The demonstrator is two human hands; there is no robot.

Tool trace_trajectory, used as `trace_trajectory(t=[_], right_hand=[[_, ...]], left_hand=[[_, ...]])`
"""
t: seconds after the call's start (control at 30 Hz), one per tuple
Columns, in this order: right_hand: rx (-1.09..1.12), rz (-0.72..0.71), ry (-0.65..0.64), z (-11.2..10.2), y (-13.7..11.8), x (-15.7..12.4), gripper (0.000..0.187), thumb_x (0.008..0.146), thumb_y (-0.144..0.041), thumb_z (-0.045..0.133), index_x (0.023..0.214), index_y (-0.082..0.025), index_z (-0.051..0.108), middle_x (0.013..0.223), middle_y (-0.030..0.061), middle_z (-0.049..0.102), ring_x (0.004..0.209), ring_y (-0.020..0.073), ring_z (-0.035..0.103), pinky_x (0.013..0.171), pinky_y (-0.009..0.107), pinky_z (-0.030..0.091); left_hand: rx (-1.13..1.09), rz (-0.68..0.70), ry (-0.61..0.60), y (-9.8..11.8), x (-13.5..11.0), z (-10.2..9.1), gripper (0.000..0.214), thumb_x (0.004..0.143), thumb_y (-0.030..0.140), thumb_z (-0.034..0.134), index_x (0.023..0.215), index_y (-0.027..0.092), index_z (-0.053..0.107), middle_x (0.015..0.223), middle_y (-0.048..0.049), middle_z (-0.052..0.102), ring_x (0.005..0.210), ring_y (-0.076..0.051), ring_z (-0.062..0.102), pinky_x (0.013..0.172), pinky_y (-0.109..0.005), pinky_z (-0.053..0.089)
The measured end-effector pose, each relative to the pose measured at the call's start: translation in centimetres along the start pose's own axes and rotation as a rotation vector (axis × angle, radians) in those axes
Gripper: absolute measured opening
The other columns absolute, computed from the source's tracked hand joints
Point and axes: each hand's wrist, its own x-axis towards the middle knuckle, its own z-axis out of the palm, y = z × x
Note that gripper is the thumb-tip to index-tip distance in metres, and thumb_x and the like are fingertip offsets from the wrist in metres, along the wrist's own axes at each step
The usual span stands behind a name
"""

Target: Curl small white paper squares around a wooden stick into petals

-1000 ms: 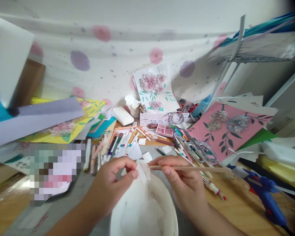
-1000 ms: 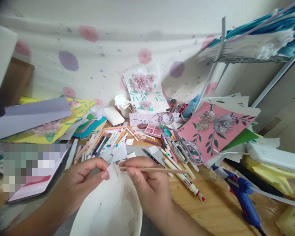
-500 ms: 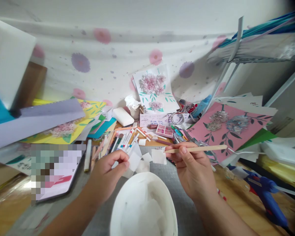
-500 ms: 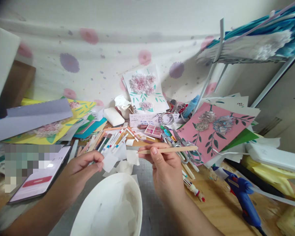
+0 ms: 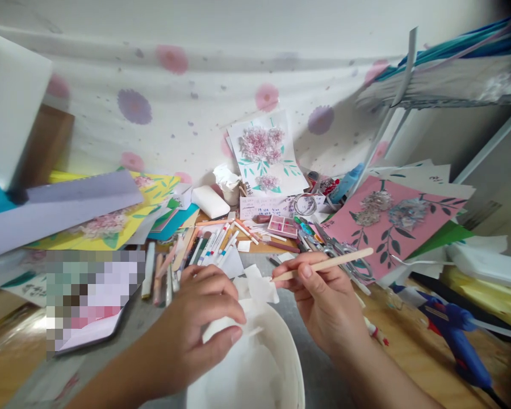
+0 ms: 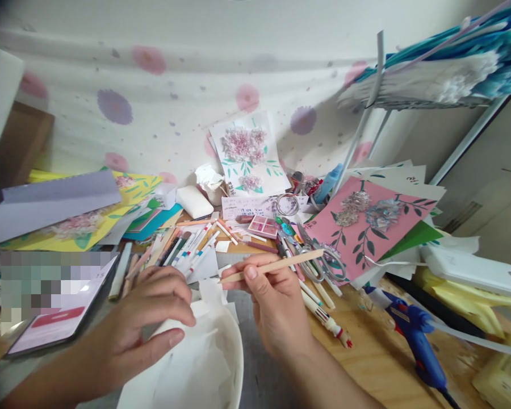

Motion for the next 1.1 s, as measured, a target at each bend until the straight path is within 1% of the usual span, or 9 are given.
trace_trajectory(t=[0.07, 0.13, 0.23, 0.33, 0.43, 0.6, 0.77, 0.93, 1.1], right_hand=[[0.004, -0.002, -0.054, 0.1, 0.1, -0.4, 0.006, 0.082, -0.027, 0.076, 0.082, -0.022, 0.075, 0.079, 0.0022, 0.081, 0.068, 0.0161, 0.077, 0.068, 0.026, 0.062], [-0.023, -0.018, -0.132, 0.1, 0.2, -0.9, 0.004, 0.086, -0.026, 0.072, 0.088, -0.024, 0.075, 0.085, 0.0024, 0.081, 0.074, 0.0168, 0.077, 0.073, 0.028, 0.062], [-0.111, -0.084, -0.231, 0.2, 0.4, -1.8, 0.012, 0.09, -0.024, 0.067, 0.098, -0.028, 0.075, 0.094, 0.0024, 0.081, 0.084, 0.018, 0.076, 0.078, 0.031, 0.06], [-0.191, -0.136, -0.271, 0.4, 0.5, -2.3, 0.015, 0.091, -0.022, 0.066, 0.101, -0.03, 0.075, 0.097, 0.0021, 0.08, 0.092, 0.0181, 0.074, 0.083, 0.032, 0.058], [-0.191, -0.137, -0.282, 0.5, 0.6, -2.4, 0.016, 0.092, -0.023, 0.065, 0.102, -0.03, 0.075, 0.098, 0.0021, 0.079, 0.094, 0.0182, 0.073, 0.084, 0.032, 0.057], [-0.183, -0.15, -0.278, 0.4, 0.4, -2.2, 0.016, 0.092, -0.024, 0.065, 0.103, -0.03, 0.074, 0.099, 0.0028, 0.08, 0.092, 0.0187, 0.074, 0.078, 0.03, 0.059], [-0.335, -0.212, -0.329, 0.3, 0.0, -2.2, 0.02, 0.092, -0.017, 0.064, 0.104, -0.028, 0.075, 0.098, 0.0036, 0.078, 0.092, 0.0183, 0.073, 0.082, 0.03, 0.058], [-0.439, -0.289, -0.303, 0.2, 0.0, -2.1, 0.023, 0.091, -0.012, 0.063, 0.105, -0.026, 0.074, 0.097, 0.0036, 0.078, 0.092, 0.0177, 0.073, 0.083, 0.029, 0.057], [-0.377, -0.283, -0.273, 0.2, 0.1, -1.9, 0.021, 0.092, -0.015, 0.063, 0.106, -0.027, 0.074, 0.097, 0.0026, 0.078, 0.09, 0.0166, 0.074, 0.081, 0.027, 0.059]], left_hand=[[-0.103, -0.112, 0.135, -0.1, -0.2, 0.5, 0.012, 0.081, 0.021, 0.06, 0.089, 0.028, 0.066, 0.092, -0.0013, 0.066, 0.093, -0.024, 0.06, 0.088, -0.04, 0.038], [-0.245, -0.234, 0.225, -0.1, -0.5, 1.1, 0.02, 0.08, 0.026, 0.065, 0.1, 0.028, 0.064, 0.104, -0.0027, 0.067, 0.104, -0.026, 0.06, 0.091, -0.039, 0.041], [-0.38, -0.321, 0.192, 0.1, -0.6, 1.5, 0.024, 0.078, 0.032, 0.07, 0.101, 0.027, 0.065, 0.101, -0.0036, 0.071, 0.099, -0.026, 0.063, 0.083, -0.035, 0.047], [-0.337, -0.302, 0.177, 0.1, -0.5, 1.5, 0.008, 0.081, 0.032, 0.066, 0.083, 0.024, 0.066, 0.082, -0.0016, 0.07, 0.082, -0.022, 0.065, 0.067, -0.029, 0.047], [-0.295, -0.255, 0.189, 0.0, -0.4, 1.3, 0.012, 0.085, 0.027, 0.061, 0.074, 0.023, 0.064, 0.072, 0.0009, 0.066, 0.071, -0.019, 0.063, 0.062, -0.027, 0.045], [-0.269, -0.205, 0.165, 0.0, -0.3, 1.2, 0.015, 0.085, 0.018, 0.057, 0.075, 0.023, 0.066, 0.071, 0.0018, 0.065, 0.073, -0.017, 0.062, 0.067, -0.028, 0.043], [-0.205, -0.149, 0.192, -0.1, -0.3, 1.3, 0.014, 0.083, 0.014, 0.058, 0.075, 0.023, 0.066, 0.07, 0.0027, 0.063, 0.07, -0.017, 0.059, 0.069, -0.029, 0.04], [-0.243, -0.201, 0.153, -0.1, -0.1, 1.1, 0.008, 0.08, 0.016, 0.064, 0.078, 0.023, 0.068, 0.072, 0.0029, 0.065, 0.073, -0.017, 0.061, 0.071, -0.028, 0.042], [-0.371, -0.227, 0.079, -0.4, -0.1, 0.7, 0.01, 0.084, 0.02, 0.062, 0.077, 0.022, 0.069, 0.078, 0.0012, 0.063, 0.077, -0.017, 0.062, 0.071, -0.026, 0.044]])
